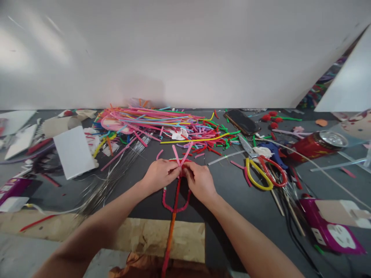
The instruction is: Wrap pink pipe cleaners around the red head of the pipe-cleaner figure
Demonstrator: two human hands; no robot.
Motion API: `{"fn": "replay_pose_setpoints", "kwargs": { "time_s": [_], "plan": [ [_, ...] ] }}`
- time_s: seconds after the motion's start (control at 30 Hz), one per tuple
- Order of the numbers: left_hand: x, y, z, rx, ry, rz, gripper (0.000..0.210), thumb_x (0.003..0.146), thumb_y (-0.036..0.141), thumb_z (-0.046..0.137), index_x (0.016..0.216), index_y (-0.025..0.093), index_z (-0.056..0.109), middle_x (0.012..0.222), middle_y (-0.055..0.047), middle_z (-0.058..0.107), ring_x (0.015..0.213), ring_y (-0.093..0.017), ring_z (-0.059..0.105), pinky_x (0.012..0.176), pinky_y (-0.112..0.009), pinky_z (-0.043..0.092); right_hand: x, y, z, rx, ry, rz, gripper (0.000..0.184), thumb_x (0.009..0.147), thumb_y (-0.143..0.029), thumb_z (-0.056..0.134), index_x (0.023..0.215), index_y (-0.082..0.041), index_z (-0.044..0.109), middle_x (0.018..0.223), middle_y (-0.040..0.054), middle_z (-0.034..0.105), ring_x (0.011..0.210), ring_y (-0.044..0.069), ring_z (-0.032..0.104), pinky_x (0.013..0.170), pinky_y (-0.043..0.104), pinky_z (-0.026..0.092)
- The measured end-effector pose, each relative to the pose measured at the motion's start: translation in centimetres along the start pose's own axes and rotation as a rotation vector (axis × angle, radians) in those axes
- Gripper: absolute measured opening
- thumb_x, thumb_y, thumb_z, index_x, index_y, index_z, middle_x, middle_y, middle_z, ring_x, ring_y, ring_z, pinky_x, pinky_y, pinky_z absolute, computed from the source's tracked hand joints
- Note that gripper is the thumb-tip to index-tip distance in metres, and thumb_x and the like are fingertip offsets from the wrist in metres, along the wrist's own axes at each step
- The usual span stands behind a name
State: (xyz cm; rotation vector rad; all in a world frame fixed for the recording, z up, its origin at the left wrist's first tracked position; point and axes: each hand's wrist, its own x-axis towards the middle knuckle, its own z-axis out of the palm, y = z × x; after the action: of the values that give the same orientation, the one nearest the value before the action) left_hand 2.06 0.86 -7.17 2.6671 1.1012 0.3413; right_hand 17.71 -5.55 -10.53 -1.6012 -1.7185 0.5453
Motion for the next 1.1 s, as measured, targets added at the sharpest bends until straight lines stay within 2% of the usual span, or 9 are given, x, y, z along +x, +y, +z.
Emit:
{"fn": "replay_pose_setpoints", "kwargs": {
  "time_s": [0.07,0.13,0.27,0.4,0.53,0.73,0.87,1.0,1.1],
  "plan": [
    [0.1,0.0,-0.1,-0.011,-0.021,0.004,0.029,0.085,0.028,0.045,0.062,0.021,0.062,0.056,0.000,0.060,0.059,-0.014,0.058,0.054,-0.025,0.032,0.2,-0.2,-0.3,0.138,0.022,0.035,0.026,0.091,-0.028,0.042,0.108,-0.022,0.060,0.100,0.0052,0.070,0.086,0.018,0.065,0.076,0.031,0.045],
    [0.2,0.0,-0.2,-0.021,-0.036,0.015,0.029,0.085,0.029,0.045,0.062,0.022,0.062,0.057,0.000,0.061,0.060,-0.015,0.058,0.054,-0.025,0.031,0.4,-0.5,-0.4,0.287,0.028,0.066,0.026,0.091,-0.031,0.044,0.109,-0.022,0.060,0.102,0.0053,0.069,0.089,0.018,0.064,0.077,0.030,0.048],
    [0.2,-0.1,-0.2,-0.046,-0.056,0.011,0.028,0.083,0.028,0.046,0.062,0.022,0.062,0.058,0.000,0.062,0.062,-0.014,0.059,0.055,-0.024,0.032,0.6,-0.7,-0.4,0.404,0.074,0.127,0.020,0.084,-0.036,0.053,0.090,-0.021,0.065,0.088,0.0043,0.070,0.079,0.019,0.065,0.070,0.030,0.050],
    [-0.1,-0.4,0.2,-0.135,-0.039,-0.088,0.026,0.083,0.025,0.044,0.064,0.022,0.061,0.060,0.002,0.063,0.060,-0.013,0.059,0.054,-0.022,0.032,0.4,-0.4,-0.4,0.385,0.097,0.150,0.020,0.085,-0.036,0.050,0.087,-0.020,0.061,0.084,0.0046,0.069,0.074,0.018,0.064,0.068,0.030,0.050],
    [-0.4,-0.6,0.8,-0.176,0.028,-0.178,0.017,0.080,0.022,0.046,0.068,0.021,0.058,0.061,0.002,0.064,0.058,-0.012,0.058,0.054,-0.022,0.032,0.2,-0.1,-0.5,0.364,0.069,0.135,0.018,0.088,-0.035,0.045,0.089,-0.021,0.056,0.082,0.0040,0.067,0.070,0.017,0.063,0.065,0.029,0.049],
    [-0.3,-0.3,0.9,-0.178,0.028,-0.245,0.012,0.080,0.025,0.049,0.069,0.021,0.053,0.053,0.004,0.057,0.052,-0.012,0.055,0.052,-0.023,0.030,0.4,-0.5,-0.4,0.173,-0.057,-0.017,0.009,0.083,-0.027,0.056,0.087,-0.023,0.063,0.088,0.0020,0.069,0.084,0.019,0.061,0.077,0.033,0.044],
    [-0.4,-0.1,1.0,-0.216,0.057,-0.284,0.013,0.080,0.025,0.050,0.067,0.021,0.050,0.054,0.005,0.058,0.051,-0.012,0.054,0.052,-0.022,0.032,0.3,-0.1,-0.5,0.068,-0.047,-0.098,0.012,0.085,-0.027,0.056,0.079,-0.023,0.065,0.082,0.0027,0.070,0.081,0.020,0.059,0.076,0.035,0.042],
    [-0.6,-0.5,1.3,-0.251,0.159,-0.313,0.010,0.075,0.021,0.053,0.065,0.021,0.050,0.059,0.003,0.060,0.057,-0.012,0.055,0.056,-0.023,0.037,0.1,0.5,-1.3,0.043,-0.052,-0.172,0.013,0.086,-0.026,0.055,0.080,-0.023,0.067,0.081,0.0018,0.071,0.080,0.019,0.057,0.077,0.034,0.043],
    [-0.6,-1.1,1.3,-0.145,0.256,-0.263,0.012,0.069,0.018,0.056,0.059,0.020,0.051,0.064,0.000,0.061,0.074,-0.018,0.056,0.070,-0.030,0.041,0.1,0.9,-1.7,0.019,-0.072,-0.216,0.012,0.086,-0.024,0.057,0.081,-0.023,0.068,0.081,0.0013,0.071,0.079,0.018,0.056,0.077,0.033,0.043]
  ]
}}
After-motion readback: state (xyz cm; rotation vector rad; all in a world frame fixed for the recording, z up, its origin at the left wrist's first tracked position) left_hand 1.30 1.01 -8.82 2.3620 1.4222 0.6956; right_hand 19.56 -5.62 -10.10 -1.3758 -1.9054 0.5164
